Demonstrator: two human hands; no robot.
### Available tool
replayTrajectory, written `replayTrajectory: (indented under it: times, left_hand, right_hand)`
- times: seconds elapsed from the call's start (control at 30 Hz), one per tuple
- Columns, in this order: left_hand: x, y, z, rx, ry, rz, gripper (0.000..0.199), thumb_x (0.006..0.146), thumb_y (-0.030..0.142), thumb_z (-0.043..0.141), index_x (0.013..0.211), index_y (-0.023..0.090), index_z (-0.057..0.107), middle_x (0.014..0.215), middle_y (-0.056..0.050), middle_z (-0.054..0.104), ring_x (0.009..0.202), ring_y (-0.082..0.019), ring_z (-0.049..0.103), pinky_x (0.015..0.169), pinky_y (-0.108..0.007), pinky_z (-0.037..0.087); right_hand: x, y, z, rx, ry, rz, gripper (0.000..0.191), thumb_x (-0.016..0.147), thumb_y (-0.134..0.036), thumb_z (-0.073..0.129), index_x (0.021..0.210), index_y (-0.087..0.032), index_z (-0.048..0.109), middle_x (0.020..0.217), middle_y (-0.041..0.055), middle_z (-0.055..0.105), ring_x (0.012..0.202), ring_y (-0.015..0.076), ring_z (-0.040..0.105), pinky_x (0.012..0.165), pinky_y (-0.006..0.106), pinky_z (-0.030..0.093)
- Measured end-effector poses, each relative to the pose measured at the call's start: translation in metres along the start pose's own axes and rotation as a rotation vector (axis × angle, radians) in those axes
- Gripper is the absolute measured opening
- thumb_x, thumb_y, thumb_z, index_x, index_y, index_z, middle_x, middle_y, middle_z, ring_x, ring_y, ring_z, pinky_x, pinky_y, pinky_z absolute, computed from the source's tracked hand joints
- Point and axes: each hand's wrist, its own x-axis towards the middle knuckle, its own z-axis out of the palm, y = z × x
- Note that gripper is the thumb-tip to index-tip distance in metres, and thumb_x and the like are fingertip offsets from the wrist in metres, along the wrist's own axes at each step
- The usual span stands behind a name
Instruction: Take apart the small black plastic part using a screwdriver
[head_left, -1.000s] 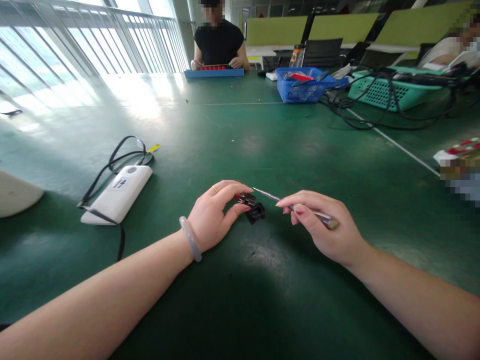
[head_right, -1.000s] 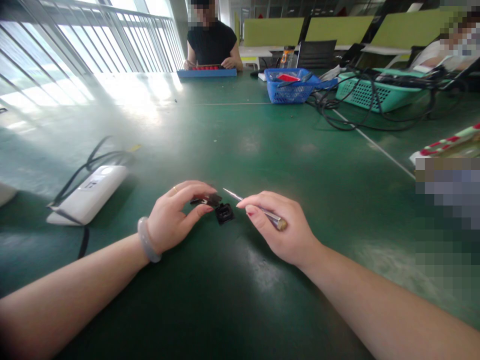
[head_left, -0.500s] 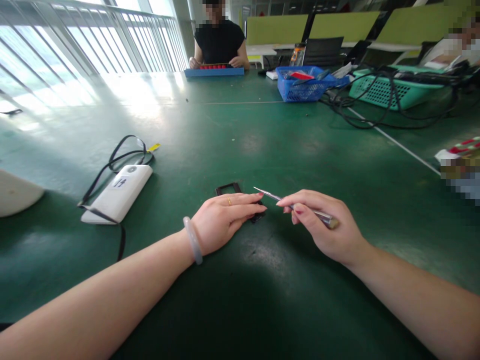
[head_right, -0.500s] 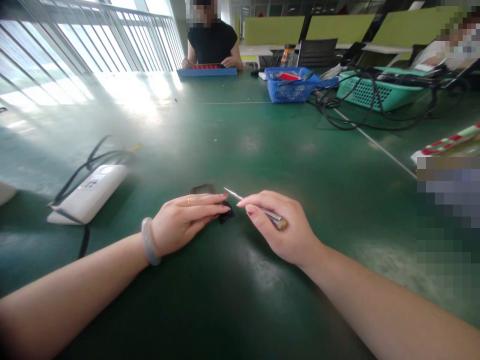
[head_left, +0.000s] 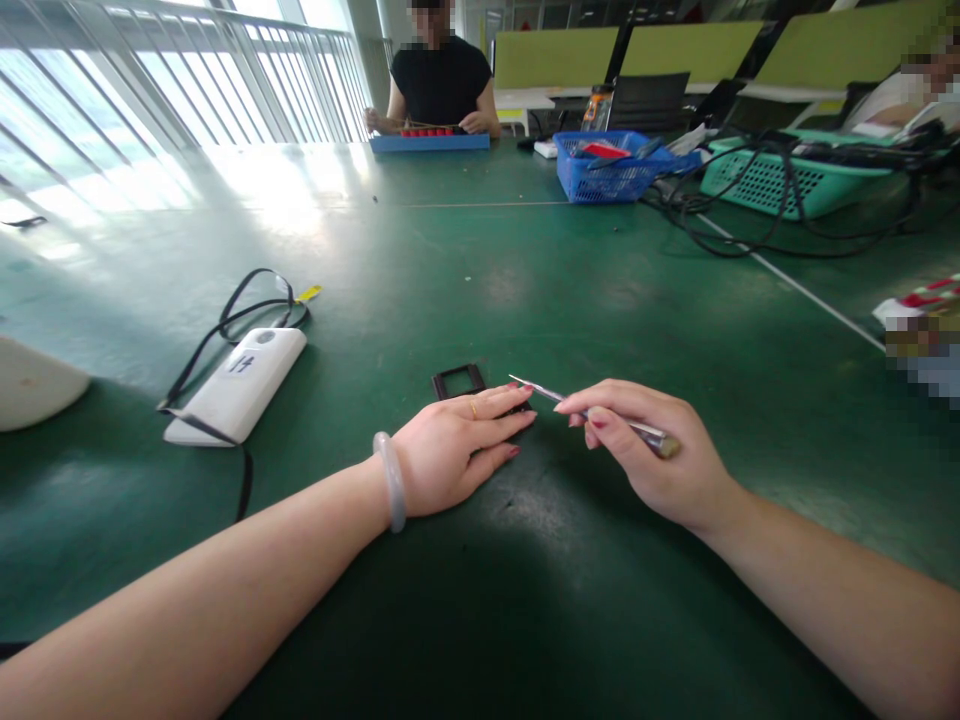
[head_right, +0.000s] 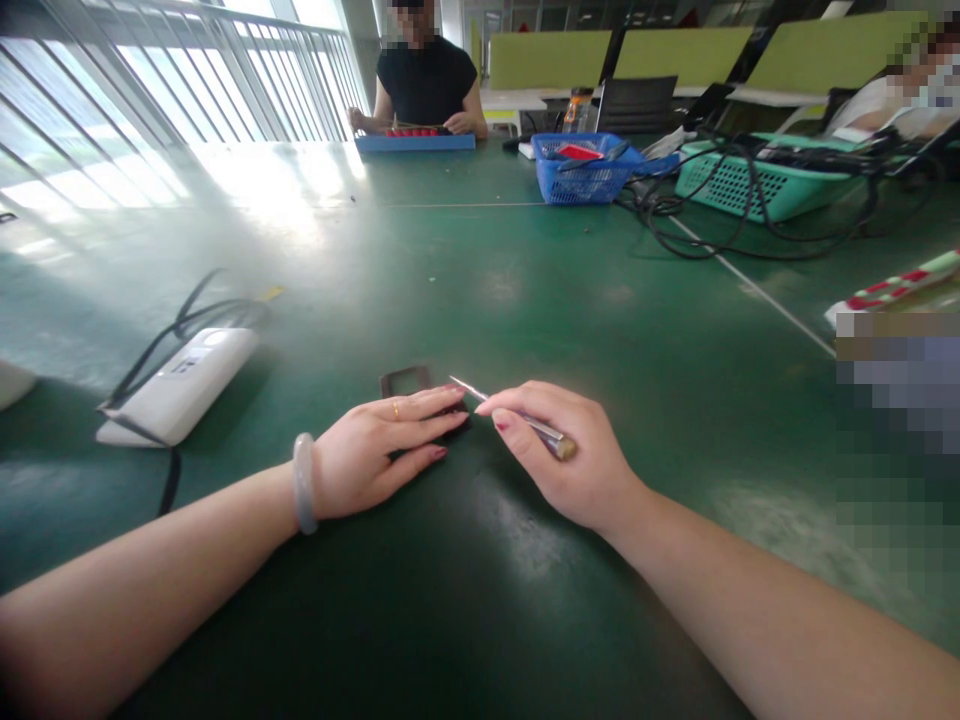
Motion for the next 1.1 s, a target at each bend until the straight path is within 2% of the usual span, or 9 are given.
replayTrajectory:
  times: [0.13,0.3,0.4,0.5,0.63,0.73,0.83,0.93,1.1]
  left_hand:
    - [0.001,0.002,-0.003,0.023,0.043,0.004,0.029,0.092,0.025,0.048,0.115,0.024,0.065,0.132,-0.002,0.058,0.132,-0.022,0.042,0.109,-0.041,0.038]
    - [0.001,-0.002,-0.005,0.157,0.28,-0.311,0.031,0.088,0.016,0.048,0.115,0.021,0.063,0.128,-0.004,0.061,0.127,-0.026,0.046,0.107,-0.047,0.038]
    - [0.001,-0.012,-0.004,0.199,0.224,-0.485,0.042,0.084,0.016,0.053,0.126,0.02,0.055,0.129,-0.006,0.06,0.129,-0.03,0.044,0.106,-0.051,0.038]
    - [0.002,-0.018,-0.004,0.176,0.174,-0.536,0.038,0.085,0.019,0.053,0.123,0.02,0.057,0.12,-0.007,0.065,0.118,-0.029,0.054,0.1,-0.049,0.045]
    - [0.003,-0.011,-0.005,0.103,0.258,-0.489,0.035,0.088,0.028,0.056,0.122,0.023,0.057,0.115,-0.006,0.066,0.103,-0.025,0.062,0.091,-0.043,0.052]
    - [0.003,-0.001,-0.005,0.029,0.334,-0.336,0.038,0.086,0.035,0.06,0.122,0.023,0.057,0.118,-0.004,0.066,0.105,-0.022,0.062,0.094,-0.038,0.05]
    - [0.004,0.005,-0.002,0.016,0.255,-0.224,0.039,0.085,0.038,0.063,0.12,0.024,0.058,0.119,-0.004,0.065,0.109,-0.022,0.06,0.098,-0.036,0.047]
    - [0.004,0.007,0.001,0.028,0.177,-0.226,0.04,0.085,0.039,0.063,0.122,0.026,0.056,0.116,-0.003,0.067,0.106,-0.021,0.062,0.095,-0.036,0.048]
    - [0.005,0.006,0.001,0.012,0.14,-0.175,0.043,0.083,0.035,0.066,0.122,0.024,0.056,0.113,-0.004,0.068,0.105,-0.021,0.062,0.095,-0.034,0.048]
  right_hand:
    - [-0.001,0.001,0.0,0.002,0.03,0.021,0.019,0.09,-0.028,0.052,0.092,-0.02,0.07,0.078,0.0037,0.067,0.067,0.015,0.062,0.061,0.027,0.049]
    - [-0.001,0.001,0.001,0.026,0.074,0.062,0.021,0.091,-0.029,0.051,0.091,-0.02,0.07,0.076,0.0034,0.067,0.07,0.0157,0.063,0.06,0.027,0.049]
    - [0.0,0.001,0.001,0.03,0.07,0.064,0.021,0.091,-0.029,0.051,0.091,-0.02,0.07,0.075,0.0034,0.067,0.07,0.0159,0.063,0.06,0.028,0.049]
    - [0.0,0.001,0.0,0.021,0.068,0.058,0.021,0.091,-0.028,0.051,0.091,-0.02,0.07,0.074,0.0032,0.066,0.07,0.016,0.063,0.06,0.028,0.049]
    - [-0.001,0.0,0.0,0.016,0.092,0.067,0.021,0.09,-0.029,0.052,0.089,-0.02,0.071,0.074,0.0034,0.067,0.07,0.0164,0.063,0.061,0.028,0.049]
    - [-0.001,0.0,0.002,0.015,0.133,0.079,0.022,0.091,-0.029,0.051,0.089,-0.02,0.071,0.073,0.0034,0.066,0.07,0.0167,0.063,0.063,0.03,0.05]
    - [-0.002,0.001,0.003,0.012,0.161,0.084,0.023,0.091,-0.03,0.05,0.089,-0.021,0.071,0.071,0.0029,0.066,0.07,0.0168,0.064,0.065,0.031,0.05]
    - [-0.001,0.002,0.003,0.015,0.16,0.085,0.023,0.091,-0.029,0.051,0.089,-0.021,0.072,0.071,0.0025,0.066,0.069,0.0166,0.064,0.066,0.031,0.049]
    - [-0.002,-0.001,0.001,0.019,0.175,0.044,0.022,0.091,-0.027,0.049,0.088,-0.022,0.071,0.071,0.0022,0.065,0.068,0.0162,0.062,0.065,0.031,0.049]
